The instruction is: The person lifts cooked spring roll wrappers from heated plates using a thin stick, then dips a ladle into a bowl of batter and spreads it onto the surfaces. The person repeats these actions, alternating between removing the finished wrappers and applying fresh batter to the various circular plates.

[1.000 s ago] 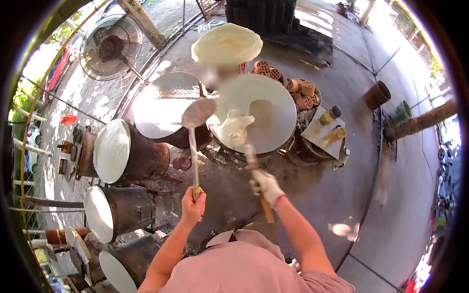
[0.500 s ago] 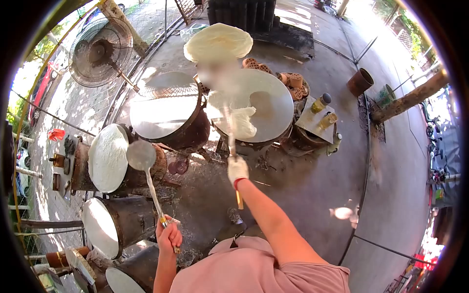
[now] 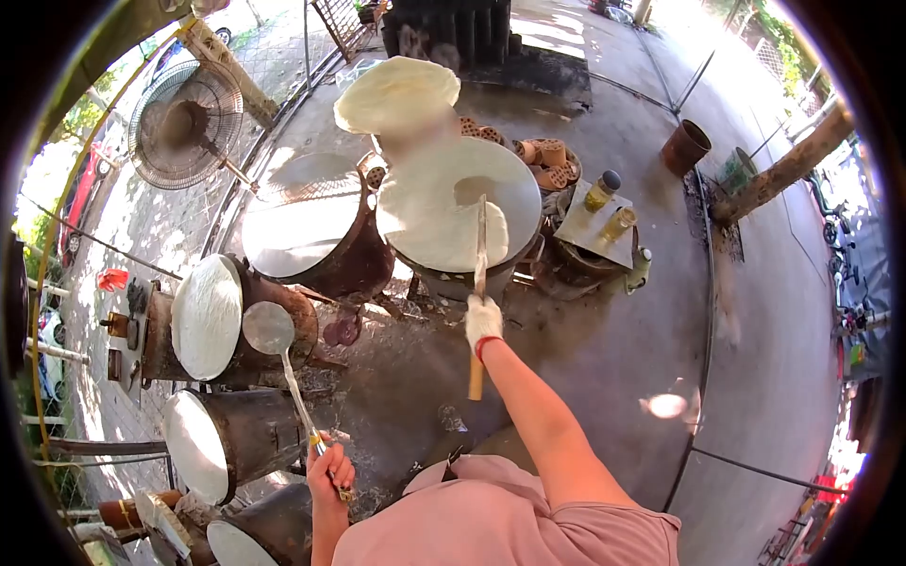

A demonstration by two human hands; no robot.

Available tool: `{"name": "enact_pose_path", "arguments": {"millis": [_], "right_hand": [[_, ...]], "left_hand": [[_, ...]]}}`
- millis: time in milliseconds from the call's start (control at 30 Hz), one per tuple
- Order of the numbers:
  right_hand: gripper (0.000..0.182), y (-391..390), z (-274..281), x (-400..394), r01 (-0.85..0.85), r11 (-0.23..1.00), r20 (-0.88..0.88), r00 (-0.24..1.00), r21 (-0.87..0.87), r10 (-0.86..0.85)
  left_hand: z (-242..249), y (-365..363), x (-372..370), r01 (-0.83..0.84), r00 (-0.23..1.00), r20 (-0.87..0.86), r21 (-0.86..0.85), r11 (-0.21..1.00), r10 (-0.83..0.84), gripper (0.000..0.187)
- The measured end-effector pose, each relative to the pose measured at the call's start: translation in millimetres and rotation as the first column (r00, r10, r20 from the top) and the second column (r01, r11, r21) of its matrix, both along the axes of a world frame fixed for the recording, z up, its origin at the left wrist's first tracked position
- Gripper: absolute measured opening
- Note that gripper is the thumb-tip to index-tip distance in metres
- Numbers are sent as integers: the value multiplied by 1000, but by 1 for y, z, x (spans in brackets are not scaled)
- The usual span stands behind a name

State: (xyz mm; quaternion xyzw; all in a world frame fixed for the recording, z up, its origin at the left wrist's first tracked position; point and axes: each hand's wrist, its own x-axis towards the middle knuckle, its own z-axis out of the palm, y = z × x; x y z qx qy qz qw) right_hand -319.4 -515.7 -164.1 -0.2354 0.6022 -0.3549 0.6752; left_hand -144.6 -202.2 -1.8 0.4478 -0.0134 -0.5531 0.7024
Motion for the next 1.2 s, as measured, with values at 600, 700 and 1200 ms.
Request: {"name": "enact_pose_path", "arguments": {"millis": [600, 700, 1200], "right_hand": [[32, -75, -43, -178, -579, 720, -580, 757, -382, 301], [39, -118, 33, -183, -716, 696, -570, 595, -56, 566], [37, -102, 2, -227, -922, 305, -649, 384, -237, 657]], "left_hand": [[20, -128, -192, 55, 998, 14, -138, 989, -54, 11], [24, -141, -213, 42, 999, 38, -121, 992, -38, 12], [14, -160, -221, 15, 1000, 8, -46, 999, -14, 10]]}}
